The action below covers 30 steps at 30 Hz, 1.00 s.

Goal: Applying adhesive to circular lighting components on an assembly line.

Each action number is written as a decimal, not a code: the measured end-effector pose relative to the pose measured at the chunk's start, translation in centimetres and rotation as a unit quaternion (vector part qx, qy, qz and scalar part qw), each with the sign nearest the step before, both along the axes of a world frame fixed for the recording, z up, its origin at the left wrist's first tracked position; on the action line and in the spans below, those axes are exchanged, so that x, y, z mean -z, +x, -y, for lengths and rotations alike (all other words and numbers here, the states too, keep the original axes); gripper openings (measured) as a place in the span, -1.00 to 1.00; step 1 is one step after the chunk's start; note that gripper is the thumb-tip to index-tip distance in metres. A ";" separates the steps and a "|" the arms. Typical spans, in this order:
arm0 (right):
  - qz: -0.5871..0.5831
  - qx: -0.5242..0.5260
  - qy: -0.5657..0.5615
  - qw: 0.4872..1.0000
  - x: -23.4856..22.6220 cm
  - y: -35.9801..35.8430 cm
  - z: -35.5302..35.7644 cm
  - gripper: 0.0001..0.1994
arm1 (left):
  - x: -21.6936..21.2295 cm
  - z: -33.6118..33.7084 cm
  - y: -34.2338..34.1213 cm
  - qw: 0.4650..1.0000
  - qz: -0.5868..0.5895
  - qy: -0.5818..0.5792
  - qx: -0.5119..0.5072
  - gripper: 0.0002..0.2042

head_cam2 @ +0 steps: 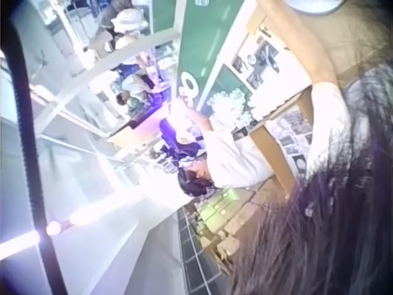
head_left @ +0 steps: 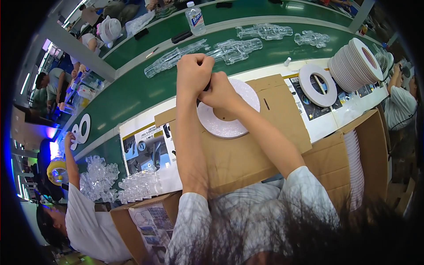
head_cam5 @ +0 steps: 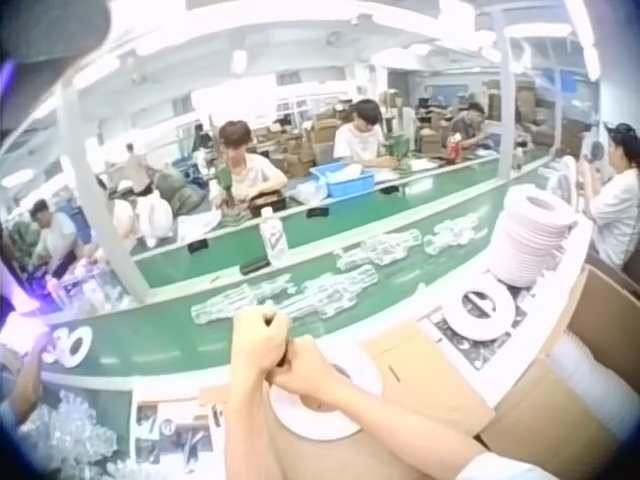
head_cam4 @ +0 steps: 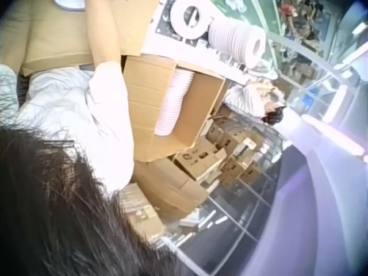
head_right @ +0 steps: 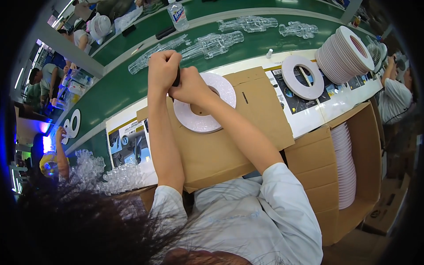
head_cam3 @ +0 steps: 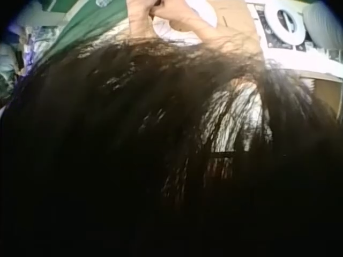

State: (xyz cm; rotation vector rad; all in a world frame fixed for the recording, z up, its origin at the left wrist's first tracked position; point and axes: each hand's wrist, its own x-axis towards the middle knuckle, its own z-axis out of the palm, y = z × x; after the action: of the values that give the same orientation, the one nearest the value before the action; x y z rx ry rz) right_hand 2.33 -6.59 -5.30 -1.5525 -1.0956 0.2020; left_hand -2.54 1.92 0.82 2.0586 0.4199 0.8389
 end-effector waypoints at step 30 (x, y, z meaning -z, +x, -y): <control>-0.022 0.013 -0.027 0.999 0.4 0.7 2.5 -0.84 | 1.3 1.0 1.5 0.998 -0.011 0.028 0.047 -0.71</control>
State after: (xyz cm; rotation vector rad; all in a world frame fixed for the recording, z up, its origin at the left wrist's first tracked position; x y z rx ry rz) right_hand 3.02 -9.07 -5.70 -1.6024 -1.0434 0.2494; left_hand -1.09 0.94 -0.44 2.1228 0.3123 0.7809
